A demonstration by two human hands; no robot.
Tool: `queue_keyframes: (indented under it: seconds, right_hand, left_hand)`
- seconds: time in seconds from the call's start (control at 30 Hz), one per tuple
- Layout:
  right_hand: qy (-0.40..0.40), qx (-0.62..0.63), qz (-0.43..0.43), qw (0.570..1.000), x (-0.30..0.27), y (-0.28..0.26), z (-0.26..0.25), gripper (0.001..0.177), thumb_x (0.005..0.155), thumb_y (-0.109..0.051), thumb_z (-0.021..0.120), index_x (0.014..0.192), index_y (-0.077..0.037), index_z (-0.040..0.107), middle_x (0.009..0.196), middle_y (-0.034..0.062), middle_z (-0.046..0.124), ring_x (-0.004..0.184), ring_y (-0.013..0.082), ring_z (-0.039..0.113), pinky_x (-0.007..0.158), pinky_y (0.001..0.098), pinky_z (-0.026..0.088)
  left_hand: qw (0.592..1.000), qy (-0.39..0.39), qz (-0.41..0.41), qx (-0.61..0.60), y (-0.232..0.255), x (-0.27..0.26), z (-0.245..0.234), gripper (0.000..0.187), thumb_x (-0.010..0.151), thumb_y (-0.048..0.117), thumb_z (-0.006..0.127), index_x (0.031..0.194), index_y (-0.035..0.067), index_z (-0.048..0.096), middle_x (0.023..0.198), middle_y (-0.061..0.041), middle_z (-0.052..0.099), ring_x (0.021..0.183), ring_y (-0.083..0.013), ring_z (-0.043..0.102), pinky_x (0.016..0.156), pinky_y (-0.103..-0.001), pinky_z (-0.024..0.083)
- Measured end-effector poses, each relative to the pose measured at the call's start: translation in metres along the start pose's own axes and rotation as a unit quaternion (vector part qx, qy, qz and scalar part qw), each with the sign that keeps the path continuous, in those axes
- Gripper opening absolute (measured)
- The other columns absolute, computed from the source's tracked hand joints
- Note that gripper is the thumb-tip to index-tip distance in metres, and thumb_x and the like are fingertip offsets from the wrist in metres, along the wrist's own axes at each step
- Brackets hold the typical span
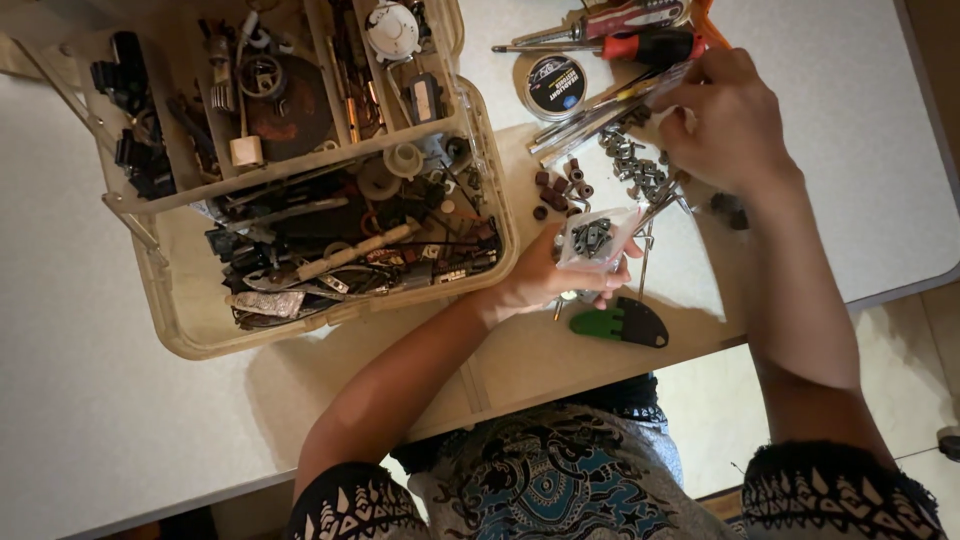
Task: The person removes metal screws and small parts from a plastic bag, sorts them on a table, and inserts them into a handheld component using a hex key.
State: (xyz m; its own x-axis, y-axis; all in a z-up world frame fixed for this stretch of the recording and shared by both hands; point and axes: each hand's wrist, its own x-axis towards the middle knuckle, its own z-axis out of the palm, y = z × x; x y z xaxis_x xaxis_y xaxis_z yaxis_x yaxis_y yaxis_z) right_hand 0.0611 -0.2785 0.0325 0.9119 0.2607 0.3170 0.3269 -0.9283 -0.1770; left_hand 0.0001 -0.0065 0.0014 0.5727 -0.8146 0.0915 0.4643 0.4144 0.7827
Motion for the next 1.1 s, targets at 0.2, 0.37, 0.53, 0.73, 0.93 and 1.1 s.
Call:
queue_keyframes:
  seconds: [0.2,0.37,0.53,0.73,0.93,1.1]
  right_hand:
    - [0.012,-0.050,-0.020,0.998,0.001,0.011,0.011,0.014,0.092,-0.017,0.072,0.103,-0.016,0.081,0.116,0.0147,0.069,0.114,0.0301,0.064,0.099,0.0432,0.057]
    - [0.011,-0.051,-0.035,0.998,0.002,0.010,0.011,0.014,0.092,-0.019,0.073,0.104,-0.017,0.082,0.109,0.0118,0.070,0.112,0.0280,0.066,0.097,0.0405,0.057]
    - [0.013,-0.009,-0.019,1.000,-0.001,0.014,0.008,0.007,0.094,-0.021,0.076,0.095,-0.017,0.080,0.107,0.0077,0.072,0.110,0.0250,0.068,0.095,0.0379,0.058]
    - [-0.034,0.000,-0.005,0.999,0.000,0.016,-0.005,0.012,0.087,-0.021,0.079,0.097,-0.015,0.082,0.107,0.0107,0.072,0.099,0.0274,0.069,0.091,0.0412,0.058]
    - [-0.049,0.021,-0.008,0.999,0.002,0.011,-0.005,0.019,0.083,-0.025,0.084,0.098,-0.014,0.083,0.107,0.0118,0.073,0.103,0.0303,0.069,0.087,0.0430,0.057]
    - [-0.052,0.008,-0.054,0.997,0.005,0.002,-0.014,0.018,0.083,-0.021,0.081,0.100,-0.016,0.083,0.101,0.0095,0.072,0.098,0.0305,0.067,0.086,0.0425,0.056]
  left_hand:
    - [0.999,0.019,-0.019,-0.022,0.006,-0.003,0.003,0.054,0.088,0.006,0.076,0.138,0.004,0.055,0.111,-0.009,0.068,0.075,-0.0148,0.068,0.063,-0.028,0.059]
    - [1.000,-0.005,-0.005,-0.010,-0.009,-0.001,-0.005,0.043,0.093,0.006,0.078,0.132,-0.003,0.061,0.104,-0.013,0.070,0.078,-0.0183,0.069,0.066,-0.032,0.061]
    - [1.000,0.000,-0.012,-0.015,-0.008,-0.003,-0.005,0.041,0.092,0.006,0.078,0.129,-0.003,0.062,0.110,-0.012,0.069,0.081,-0.0172,0.069,0.067,-0.031,0.061]
    - [1.000,-0.006,-0.013,-0.013,-0.002,-0.003,-0.002,0.042,0.091,0.007,0.076,0.128,0.000,0.061,0.102,-0.009,0.070,0.076,-0.0154,0.069,0.065,-0.029,0.060]
    - [0.999,-0.001,-0.034,-0.009,0.000,-0.004,-0.001,0.036,0.092,0.005,0.077,0.125,-0.003,0.064,0.097,-0.009,0.069,0.076,-0.0163,0.068,0.067,-0.030,0.057]
    - [0.999,0.009,-0.032,-0.018,0.004,-0.004,0.001,0.037,0.091,0.005,0.077,0.124,-0.004,0.063,0.097,-0.009,0.069,0.076,-0.0158,0.067,0.066,-0.030,0.057]
